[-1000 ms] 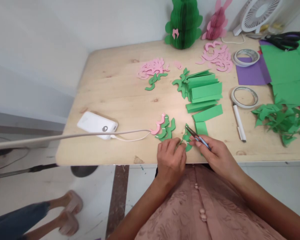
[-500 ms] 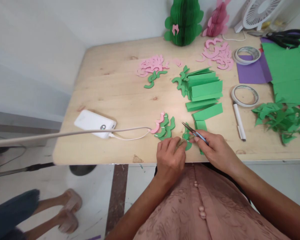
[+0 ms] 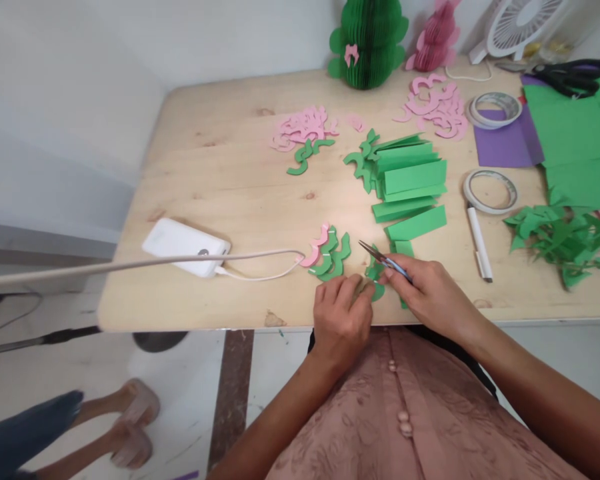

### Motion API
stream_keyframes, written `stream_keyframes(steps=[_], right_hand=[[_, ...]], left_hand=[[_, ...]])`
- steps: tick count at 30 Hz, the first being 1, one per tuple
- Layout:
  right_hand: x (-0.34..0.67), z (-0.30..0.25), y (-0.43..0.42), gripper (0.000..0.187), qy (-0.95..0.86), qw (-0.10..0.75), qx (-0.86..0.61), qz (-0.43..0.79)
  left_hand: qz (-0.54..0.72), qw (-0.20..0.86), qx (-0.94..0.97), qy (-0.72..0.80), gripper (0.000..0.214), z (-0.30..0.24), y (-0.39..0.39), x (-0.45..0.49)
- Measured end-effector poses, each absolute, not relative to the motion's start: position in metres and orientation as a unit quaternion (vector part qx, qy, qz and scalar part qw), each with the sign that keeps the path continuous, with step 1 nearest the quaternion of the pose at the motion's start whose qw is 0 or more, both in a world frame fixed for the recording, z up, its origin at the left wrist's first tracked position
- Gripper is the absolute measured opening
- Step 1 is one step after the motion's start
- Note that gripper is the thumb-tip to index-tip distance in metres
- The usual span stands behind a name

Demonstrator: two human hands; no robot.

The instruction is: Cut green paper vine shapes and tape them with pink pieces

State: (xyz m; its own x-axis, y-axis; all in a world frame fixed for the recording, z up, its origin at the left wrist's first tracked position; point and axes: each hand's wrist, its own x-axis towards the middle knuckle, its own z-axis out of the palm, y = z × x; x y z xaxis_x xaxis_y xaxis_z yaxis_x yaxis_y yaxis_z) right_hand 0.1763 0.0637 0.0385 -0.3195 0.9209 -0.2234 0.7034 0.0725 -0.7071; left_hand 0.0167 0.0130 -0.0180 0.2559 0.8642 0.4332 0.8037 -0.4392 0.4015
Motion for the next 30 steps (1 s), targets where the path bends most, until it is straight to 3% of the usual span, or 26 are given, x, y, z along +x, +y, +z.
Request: stream_keyframes(steps=[30], right_hand=[[0.1813,0.0315,0.0562,0.025,-0.696,0.175,-0.564,0.409]], left_hand=[[0.316,0.057,0.781,0.536,0.023,-0.0203,0.0123,0.0171]])
